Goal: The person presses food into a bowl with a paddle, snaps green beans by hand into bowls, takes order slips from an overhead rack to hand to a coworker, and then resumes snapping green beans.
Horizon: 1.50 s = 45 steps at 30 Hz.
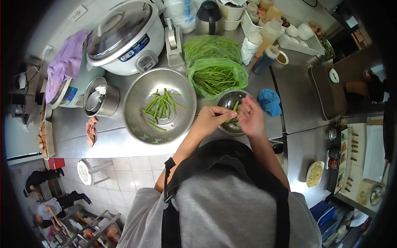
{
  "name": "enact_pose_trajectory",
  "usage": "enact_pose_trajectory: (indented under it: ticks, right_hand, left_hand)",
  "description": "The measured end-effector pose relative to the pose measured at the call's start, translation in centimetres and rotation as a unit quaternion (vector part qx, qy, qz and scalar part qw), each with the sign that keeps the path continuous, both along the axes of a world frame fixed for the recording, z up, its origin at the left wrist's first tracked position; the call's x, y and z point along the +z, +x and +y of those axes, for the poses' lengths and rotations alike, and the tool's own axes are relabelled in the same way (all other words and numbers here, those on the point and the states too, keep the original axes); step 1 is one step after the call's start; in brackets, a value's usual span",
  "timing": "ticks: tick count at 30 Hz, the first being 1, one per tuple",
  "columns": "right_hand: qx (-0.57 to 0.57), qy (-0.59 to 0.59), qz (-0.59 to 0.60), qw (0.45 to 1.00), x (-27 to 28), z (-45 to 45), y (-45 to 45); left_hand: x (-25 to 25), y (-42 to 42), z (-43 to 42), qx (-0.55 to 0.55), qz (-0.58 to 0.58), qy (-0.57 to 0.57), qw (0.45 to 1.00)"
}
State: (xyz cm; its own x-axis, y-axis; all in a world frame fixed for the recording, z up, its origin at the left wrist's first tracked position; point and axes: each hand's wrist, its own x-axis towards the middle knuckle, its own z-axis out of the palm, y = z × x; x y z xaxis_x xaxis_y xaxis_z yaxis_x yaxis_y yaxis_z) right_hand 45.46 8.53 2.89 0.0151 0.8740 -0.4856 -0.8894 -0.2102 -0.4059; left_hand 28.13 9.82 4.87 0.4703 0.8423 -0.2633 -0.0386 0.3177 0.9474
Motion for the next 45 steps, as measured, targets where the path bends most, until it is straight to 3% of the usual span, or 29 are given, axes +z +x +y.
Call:
enact_pose_trajectory:
  ticks: [3, 8, 12, 18, 21, 24, 27, 30, 32, 33, 34, 37, 38, 41, 43, 45]
  right_hand:
    - [0.007, 0.041, -0.1, 0.994, -0.4, 0.1, 1.2]
    - [0.231, 0.033, -0.263, 0.936, -0.7, -1.6, -0.2]
    - [0.288, 0.065, -0.263, 0.919, -0.2, -1.6, -1.1]
    - [0.295, 0.118, -0.372, 0.872, 0.0, -1.6, -0.7]
    - [0.258, 0.253, -0.591, 0.721, 1.1, -1.5, -0.6]
    - [0.226, 0.346, -0.615, 0.671, 1.4, -1.1, -0.3]
    - [0.29, 0.209, -0.384, 0.851, 1.4, -0.6, 0.5]
    - [0.247, 0.141, -0.126, 0.95, -0.5, 2.0, 1.8]
    - [0.266, 0.102, -0.269, 0.92, -0.9, 4.7, 2.0]
    - [0.275, 0.083, -0.338, 0.896, -1.1, 6.1, 1.9]
    - [0.208, 0.154, -0.559, 0.788, -1.6, 7.2, 0.9]
    - [0.145, 0.195, -0.791, 0.561, -0.5, 9.5, -0.4]
    - [0.153, 0.209, -0.791, 0.554, -1.0, 10.4, -0.3]
    - [0.144, 0.209, -0.736, 0.628, -1.8, 11.3, 0.0]
    - [0.148, 0.179, -0.643, 0.729, 0.0, 10.7, -0.1]
    - [0.163, 0.146, -0.521, 0.825, 2.7, 9.1, 0.1]
  left_hand:
    - [0.3, 0.1, 0.5, 0.024, -0.018, -0.055, 0.998]
    - [-0.9, 0.4, 1.6, 0.081, -0.054, -0.05, 0.994]
    - [-2.6, 1.3, 1.4, 0.123, -0.077, 0.009, 0.989]
    - [-1.5, 0.8, 1.1, 0.105, -0.012, -0.02, 0.994]
    - [-2.6, -0.2, 1.7, 0.028, -0.103, -0.22, 0.97]
    - [-3.1, -0.3, 1.5, 0.021, -0.225, -0.388, 0.893]
    - [-2.5, -1.4, 1.2, 0.041, -0.245, -0.351, 0.903]
    - [0.1, -4.6, 1.7, 0.179, -0.079, -0.189, 0.962]
    - [0.6, -7.6, 2.2, 0.248, 0.156, 0.001, 0.956]
    - [-2.5, -9.5, 2.9, 0.261, 0.148, 0.123, 0.946]
    - [0.3, -10.8, 2.8, 0.211, 0.365, 0.071, 0.904]
    - [-0.6, -13.0, 2.1, 0.211, 0.59, 0.226, 0.746]
    - [-0.9, -13.1, 2.2, 0.226, 0.555, 0.205, 0.774]
    - [1.0, -10.0, 3.3, 0.238, 0.43, 0.221, 0.842]
    - [2.8, -6.5, 4.0, 0.206, 0.352, 0.27, 0.872]
    - [3.2, -2.9, 5.0, 0.206, 0.283, 0.396, 0.849]
